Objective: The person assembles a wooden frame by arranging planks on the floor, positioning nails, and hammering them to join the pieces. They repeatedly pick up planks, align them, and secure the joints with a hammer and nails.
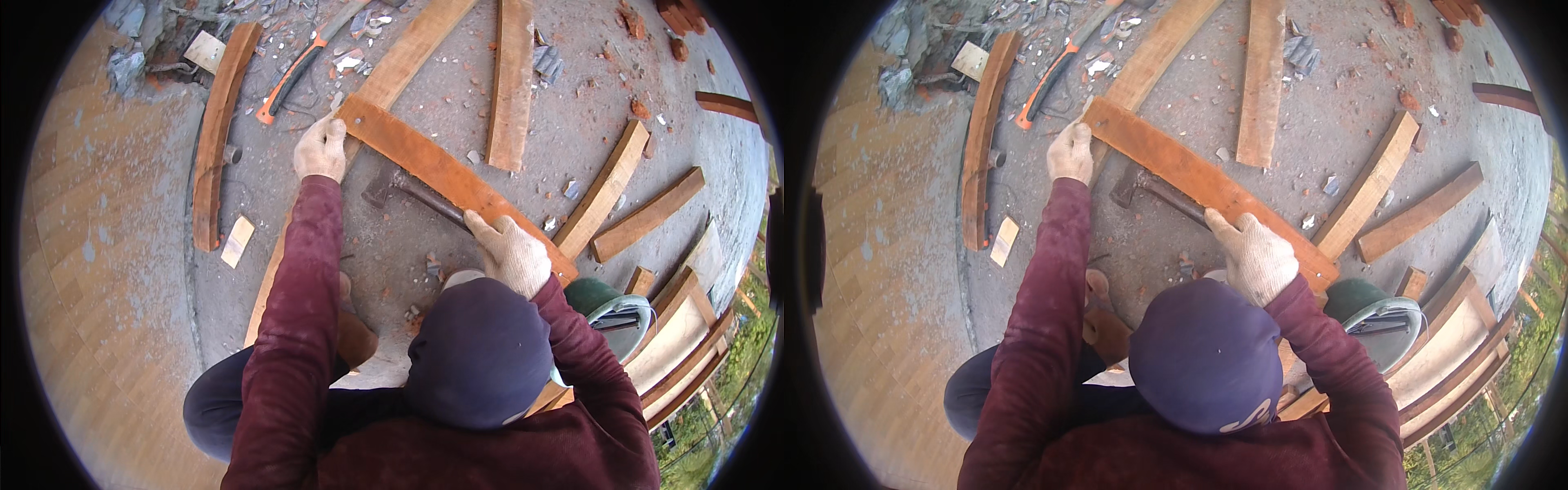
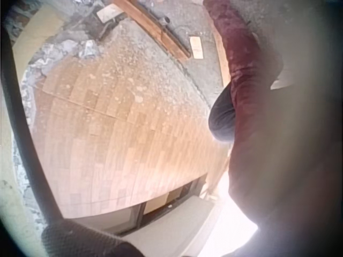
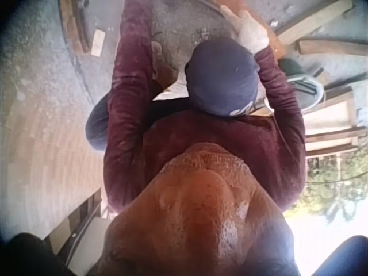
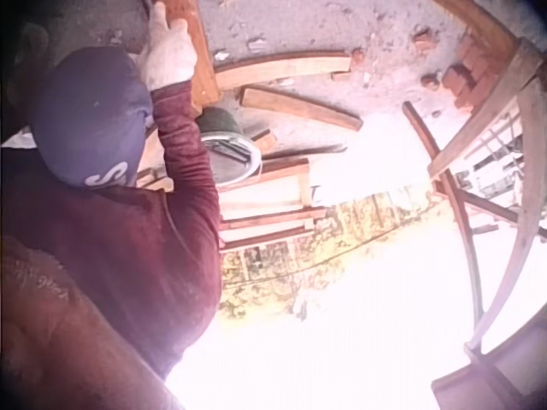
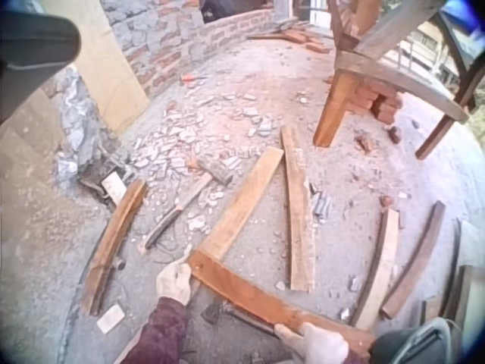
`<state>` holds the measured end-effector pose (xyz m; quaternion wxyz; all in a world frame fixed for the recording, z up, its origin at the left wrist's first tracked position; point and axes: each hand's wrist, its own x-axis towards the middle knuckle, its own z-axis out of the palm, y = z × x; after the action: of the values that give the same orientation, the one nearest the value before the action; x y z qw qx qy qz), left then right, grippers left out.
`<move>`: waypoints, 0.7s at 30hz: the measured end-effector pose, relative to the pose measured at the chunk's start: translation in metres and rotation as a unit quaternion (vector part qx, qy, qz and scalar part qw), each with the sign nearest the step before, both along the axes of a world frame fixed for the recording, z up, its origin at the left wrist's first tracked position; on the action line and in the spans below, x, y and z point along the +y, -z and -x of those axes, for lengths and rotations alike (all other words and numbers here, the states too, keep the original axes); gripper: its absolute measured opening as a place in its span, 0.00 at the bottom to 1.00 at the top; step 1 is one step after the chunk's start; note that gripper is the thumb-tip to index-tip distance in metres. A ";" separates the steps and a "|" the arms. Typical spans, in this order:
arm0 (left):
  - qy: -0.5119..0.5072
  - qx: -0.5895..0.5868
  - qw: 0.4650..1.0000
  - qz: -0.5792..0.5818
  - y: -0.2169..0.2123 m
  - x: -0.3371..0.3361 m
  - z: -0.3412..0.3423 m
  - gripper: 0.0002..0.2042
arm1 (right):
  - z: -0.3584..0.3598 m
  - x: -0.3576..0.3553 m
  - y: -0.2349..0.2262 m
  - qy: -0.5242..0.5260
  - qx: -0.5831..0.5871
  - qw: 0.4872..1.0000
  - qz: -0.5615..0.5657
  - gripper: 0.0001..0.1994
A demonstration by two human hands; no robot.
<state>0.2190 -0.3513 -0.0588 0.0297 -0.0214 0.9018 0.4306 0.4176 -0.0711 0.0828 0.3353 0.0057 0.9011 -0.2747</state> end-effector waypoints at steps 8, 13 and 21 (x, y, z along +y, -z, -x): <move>-0.012 -0.019 0.999 0.040 -0.007 0.002 0.000 0.22 | -0.005 -0.006 0.002 0.021 0.034 0.999 0.022 0.33; -0.001 0.000 1.000 0.007 -0.003 0.006 0.000 0.22 | -0.019 -0.017 0.021 0.039 0.037 0.999 0.009 0.29; -0.006 -0.030 0.999 0.034 -0.006 0.007 0.003 0.21 | -0.047 -0.003 0.046 0.127 0.160 0.964 0.170 0.26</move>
<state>0.2163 -0.3445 -0.0528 0.0533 -0.0408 0.9145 0.3990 0.4642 -0.0741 0.0371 0.1454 0.0190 0.8747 -0.4619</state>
